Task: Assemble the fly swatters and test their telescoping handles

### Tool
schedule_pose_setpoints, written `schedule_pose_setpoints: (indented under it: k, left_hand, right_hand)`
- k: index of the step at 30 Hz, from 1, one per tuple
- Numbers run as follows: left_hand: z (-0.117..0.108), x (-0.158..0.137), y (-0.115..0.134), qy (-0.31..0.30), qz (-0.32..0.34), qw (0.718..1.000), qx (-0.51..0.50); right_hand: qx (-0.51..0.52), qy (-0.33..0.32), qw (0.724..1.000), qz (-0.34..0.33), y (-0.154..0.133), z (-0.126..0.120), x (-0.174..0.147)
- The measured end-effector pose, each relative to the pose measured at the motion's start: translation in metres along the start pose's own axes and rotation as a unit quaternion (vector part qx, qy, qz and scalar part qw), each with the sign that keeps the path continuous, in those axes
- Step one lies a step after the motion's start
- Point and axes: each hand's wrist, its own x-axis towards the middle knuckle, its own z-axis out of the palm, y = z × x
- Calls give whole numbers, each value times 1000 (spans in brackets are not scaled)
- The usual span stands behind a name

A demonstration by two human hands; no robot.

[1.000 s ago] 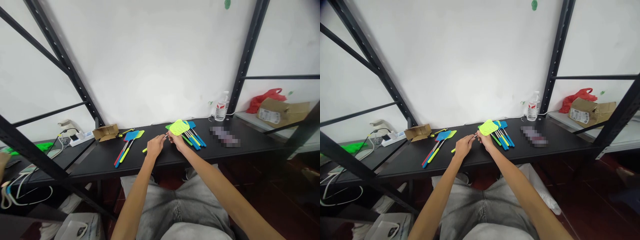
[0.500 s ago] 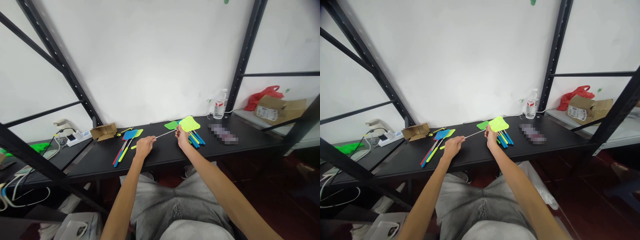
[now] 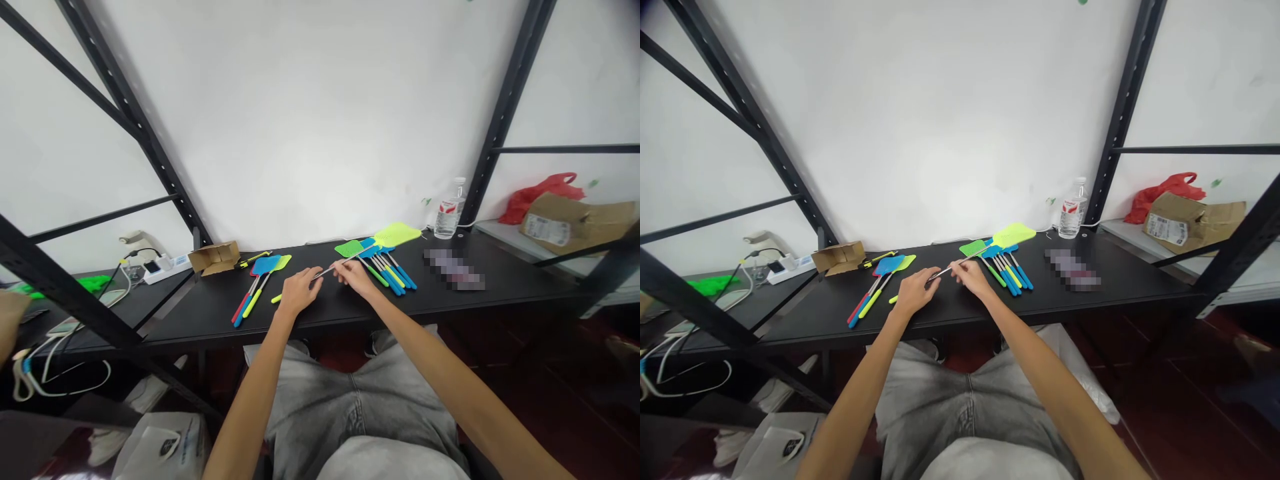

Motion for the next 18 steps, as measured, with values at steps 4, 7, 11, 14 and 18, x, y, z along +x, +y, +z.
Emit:
schedule_pose_setpoints:
  k: [4,7,11,14,18]
  left_hand:
    - [-1,0,0,-21,11,1000,6]
    - [0,1,-2,-24,5,1000,4]
    - [3,4,0,-22,-23,999,12]
    - [5,5,1,-19,-38,999,18]
    - [5,4,-4,-6,-48,999,17]
  right_hand:
    - [-53,-76,996,-5,2,3,-1]
    - [-45,-56,997,2,3,1,0]
    - [-26,-14,999,11,2,1,1]
    - [-5,36,999,18,0,0,1]
    - [40,111,993,27,-1,-4,2]
